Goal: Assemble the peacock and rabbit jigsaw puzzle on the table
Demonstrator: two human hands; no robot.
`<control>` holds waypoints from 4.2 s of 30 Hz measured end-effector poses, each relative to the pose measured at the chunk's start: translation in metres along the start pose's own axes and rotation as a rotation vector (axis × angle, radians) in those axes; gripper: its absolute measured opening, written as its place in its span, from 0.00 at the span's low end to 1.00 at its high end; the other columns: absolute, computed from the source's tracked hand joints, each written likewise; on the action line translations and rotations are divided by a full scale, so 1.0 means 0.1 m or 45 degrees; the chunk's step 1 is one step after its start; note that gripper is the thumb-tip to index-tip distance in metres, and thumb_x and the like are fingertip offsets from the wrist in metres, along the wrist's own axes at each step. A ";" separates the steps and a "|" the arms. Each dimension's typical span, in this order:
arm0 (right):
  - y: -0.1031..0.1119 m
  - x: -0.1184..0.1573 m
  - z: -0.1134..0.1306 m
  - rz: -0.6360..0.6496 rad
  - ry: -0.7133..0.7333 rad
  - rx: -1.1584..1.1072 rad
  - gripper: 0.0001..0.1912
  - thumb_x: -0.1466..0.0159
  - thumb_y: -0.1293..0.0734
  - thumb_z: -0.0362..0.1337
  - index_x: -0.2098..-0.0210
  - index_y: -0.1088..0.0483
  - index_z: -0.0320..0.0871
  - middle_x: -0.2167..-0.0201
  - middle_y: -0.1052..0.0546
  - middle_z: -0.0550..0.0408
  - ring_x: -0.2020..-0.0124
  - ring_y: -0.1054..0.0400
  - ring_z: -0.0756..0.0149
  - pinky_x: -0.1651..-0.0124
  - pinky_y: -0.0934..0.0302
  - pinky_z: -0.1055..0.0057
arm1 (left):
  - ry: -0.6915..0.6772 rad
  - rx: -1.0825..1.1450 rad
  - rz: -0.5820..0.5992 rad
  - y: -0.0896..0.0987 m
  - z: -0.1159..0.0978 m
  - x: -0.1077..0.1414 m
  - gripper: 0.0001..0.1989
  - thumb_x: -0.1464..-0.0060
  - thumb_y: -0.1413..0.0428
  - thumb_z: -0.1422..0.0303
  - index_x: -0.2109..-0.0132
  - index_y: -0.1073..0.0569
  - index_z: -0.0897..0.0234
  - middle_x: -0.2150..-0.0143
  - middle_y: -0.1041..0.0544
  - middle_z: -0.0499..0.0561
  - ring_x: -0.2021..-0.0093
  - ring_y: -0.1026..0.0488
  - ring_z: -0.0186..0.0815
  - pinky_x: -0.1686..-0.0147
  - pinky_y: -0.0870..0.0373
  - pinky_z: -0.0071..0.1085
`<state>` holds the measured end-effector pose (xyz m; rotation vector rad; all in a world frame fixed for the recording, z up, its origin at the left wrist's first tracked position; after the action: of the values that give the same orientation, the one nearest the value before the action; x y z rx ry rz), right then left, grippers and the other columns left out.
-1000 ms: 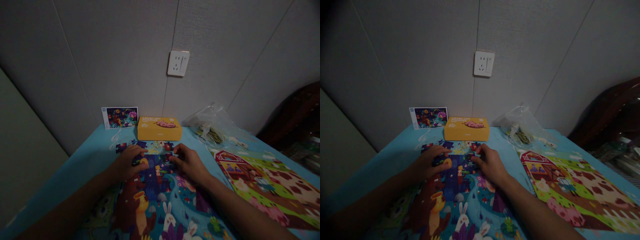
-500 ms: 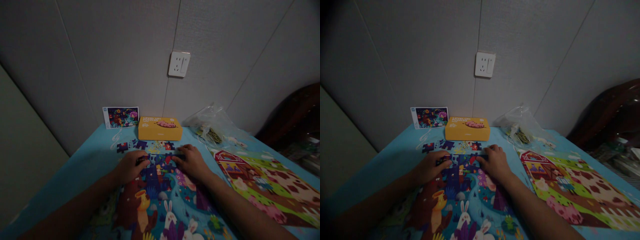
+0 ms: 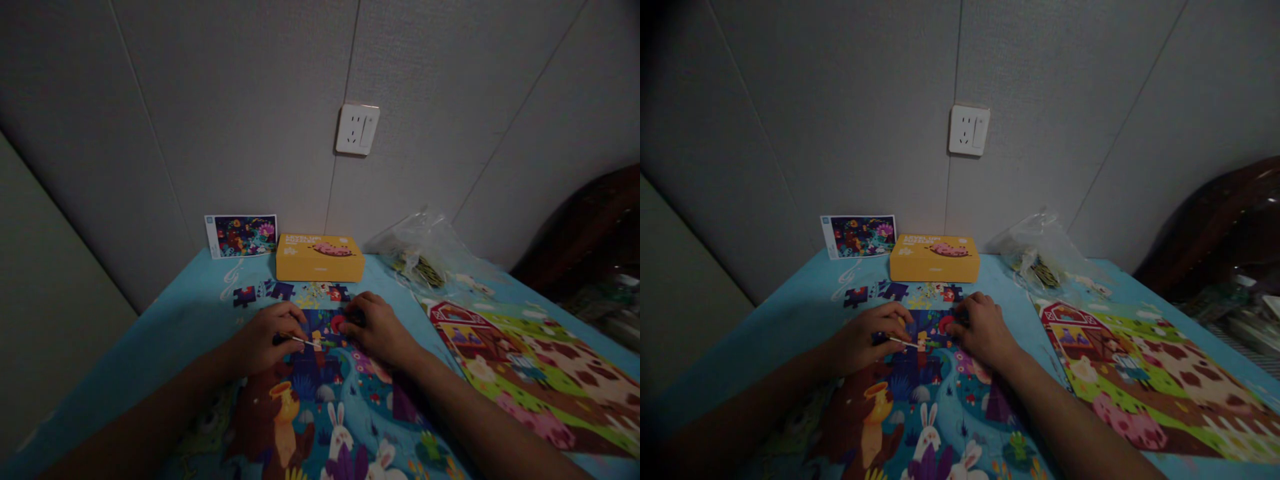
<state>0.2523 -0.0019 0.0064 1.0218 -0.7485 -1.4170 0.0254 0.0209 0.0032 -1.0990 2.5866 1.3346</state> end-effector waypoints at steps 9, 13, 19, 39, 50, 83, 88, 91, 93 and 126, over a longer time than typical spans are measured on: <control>0.06 0.18 0.41 0.051 0.211 -0.539 0.04 0.36 0.35 0.37 0.66 0.33 0.43 0.74 0.27 0.59 0.73 0.34 0.69 0.68 0.42 0.73 | -0.094 -0.065 0.084 -0.07 -0.14 0.01 0.09 0.41 0.43 0.66 0.56 0.19 0.52 0.48 0.26 0.52 0.57 0.29 0.36 0.55 0.33 0.34; -0.01 0.21 0.49 0.139 0.336 -0.509 0.05 0.36 0.36 0.34 0.61 0.30 0.42 0.67 0.24 0.55 0.66 0.30 0.66 0.61 0.38 0.71 | -0.136 -0.121 0.016 -0.07 -0.14 -0.01 0.10 0.39 0.46 0.65 0.63 0.20 0.62 0.70 0.25 0.51 0.63 0.30 0.37 0.61 0.36 0.32; -0.01 0.20 0.41 0.146 0.489 -0.243 0.16 0.39 0.31 0.39 0.51 0.28 0.43 0.49 0.29 0.45 0.46 0.36 0.56 0.42 0.42 0.57 | 0.383 -0.280 -0.442 0.20 0.25 -0.02 0.13 0.44 0.47 0.63 0.74 0.29 0.64 0.76 0.29 0.47 0.72 0.32 0.34 0.70 0.40 0.29; -0.13 0.76 1.15 0.619 1.230 -0.195 0.13 0.37 0.33 0.43 0.53 0.31 0.50 0.35 0.38 0.54 0.31 0.54 0.56 0.32 0.71 0.47 | 0.825 0.846 -1.175 0.48 0.81 0.07 0.15 0.55 0.42 0.58 0.68 0.37 0.63 0.84 0.34 0.42 0.84 0.35 0.29 0.83 0.38 0.25; 0.04 0.33 0.81 0.493 0.885 -0.312 0.11 0.37 0.34 0.44 0.68 0.25 0.42 0.61 0.23 0.51 0.57 0.29 0.62 0.51 0.38 0.66 | 0.808 0.804 -1.131 0.48 0.79 0.05 0.17 0.56 0.45 0.53 0.73 0.37 0.62 0.84 0.34 0.42 0.85 0.35 0.31 0.84 0.39 0.26; -0.13 -0.55 -0.20 -0.054 -0.208 0.239 0.19 0.41 0.37 0.34 0.50 0.30 0.42 0.52 0.28 0.41 0.50 0.34 0.49 0.52 0.44 0.60 | 0.543 -0.193 -0.512 0.31 0.70 0.01 0.20 0.50 0.48 0.63 0.52 0.26 0.68 0.77 0.34 0.44 0.78 0.36 0.33 0.74 0.39 0.29; -0.13 -0.58 -0.24 -0.124 -0.223 0.134 0.18 0.42 0.36 0.35 0.52 0.34 0.41 0.54 0.27 0.45 0.54 0.33 0.55 0.55 0.43 0.64 | 0.557 -0.186 -0.512 0.32 0.65 0.00 0.20 0.51 0.48 0.64 0.53 0.26 0.68 0.76 0.33 0.44 0.78 0.35 0.33 0.74 0.39 0.29; -0.10 -0.57 -0.21 -0.199 -0.129 -0.056 0.11 0.40 0.36 0.38 0.59 0.36 0.42 0.62 0.25 0.52 0.61 0.32 0.61 0.60 0.43 0.69 | 0.553 -0.177 -0.519 0.33 0.62 0.00 0.19 0.52 0.47 0.64 0.54 0.25 0.67 0.76 0.32 0.44 0.78 0.36 0.33 0.74 0.38 0.29; -0.06 -0.52 -0.12 -0.280 0.001 -0.207 0.07 0.40 0.36 0.39 0.65 0.37 0.43 0.69 0.27 0.55 0.67 0.34 0.63 0.64 0.43 0.70 | 0.544 -0.176 -0.540 0.34 0.60 0.00 0.18 0.52 0.47 0.65 0.55 0.25 0.66 0.76 0.32 0.44 0.77 0.36 0.33 0.74 0.38 0.28; -0.17 -0.08 0.33 -0.218 0.192 -0.673 0.15 0.39 0.36 0.35 0.52 0.37 0.46 0.65 0.27 0.56 0.68 0.33 0.65 0.63 0.38 0.69 | 0.651 0.062 -1.072 0.56 0.47 0.07 0.10 0.42 0.51 0.59 0.62 0.37 0.61 0.82 0.44 0.38 0.84 0.45 0.28 0.83 0.50 0.24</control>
<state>0.2146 0.0039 0.0058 0.7743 -0.1566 -1.5524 -0.0272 0.0724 0.0107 -2.3763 1.9066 0.8395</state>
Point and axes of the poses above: each hand's wrist, its own x-axis away from the middle knuckle, its own y-axis out of the back of the hand, z = x × y, the point moved 4 cm from there along -x, towards the middle knuckle
